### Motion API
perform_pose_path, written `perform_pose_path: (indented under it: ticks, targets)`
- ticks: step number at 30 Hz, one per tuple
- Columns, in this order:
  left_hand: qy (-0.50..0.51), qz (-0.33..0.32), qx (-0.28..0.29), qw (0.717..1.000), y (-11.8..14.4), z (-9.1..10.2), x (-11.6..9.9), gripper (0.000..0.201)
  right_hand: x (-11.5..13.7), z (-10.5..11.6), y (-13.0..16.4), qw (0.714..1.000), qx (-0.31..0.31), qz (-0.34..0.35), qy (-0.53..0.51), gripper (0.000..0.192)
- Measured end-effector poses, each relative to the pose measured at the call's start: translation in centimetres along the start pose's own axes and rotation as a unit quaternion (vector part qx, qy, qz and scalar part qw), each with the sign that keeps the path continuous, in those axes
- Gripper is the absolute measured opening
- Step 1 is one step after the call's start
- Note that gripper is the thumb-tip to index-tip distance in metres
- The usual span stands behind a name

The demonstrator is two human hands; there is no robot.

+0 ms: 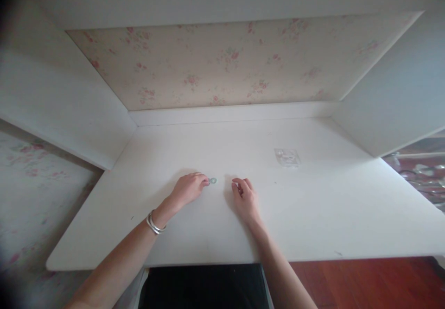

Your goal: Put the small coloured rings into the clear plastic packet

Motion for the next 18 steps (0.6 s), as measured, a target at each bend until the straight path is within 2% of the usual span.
perform_pose_path:
  ticks: [5, 8, 10, 15, 18]
  targets:
    - [0.061, 0.005, -0.049, 0.997, 1.3, 1.1, 0.5, 0.025, -0.4, 0.4, -0.1, 0.999, -0.014, -0.019, -0.026, 0.034]
    - [0.132, 0.025, -0.083, 0.987, 2.9, 1.5, 1.7, 0.027, -1.4, 0.8, -0.4, 0.998, -0.009, -0.032, -0.045, 0.035]
    - [0.175, 0.054, -0.091, 0.979, 4.3, 1.0, 2.9, 0.030, -2.2, 1.6, -0.8, 0.998, -0.003, -0.042, -0.042, 0.037]
    - [0.267, 0.120, -0.058, 0.954, 8.1, -1.6, 4.9, 0.036, -4.7, 5.7, -3.2, 0.995, -0.026, -0.055, 0.082, 0.036]
    - [0.308, 0.124, -0.027, 0.943, 9.5, -2.5, 4.8, 0.038, -6.0, 9.2, -5.6, 0.972, -0.055, -0.057, 0.222, 0.038]
Point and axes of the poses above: each hand's wrist, its own y-axis away from the middle knuckle, its own z-axis out of the back of the hand, x = y × z, the point moved 3 cm from there along -y, towards the middle knuckle, and after that the axes turned 8 degrees about z, right-handed, at the moved point
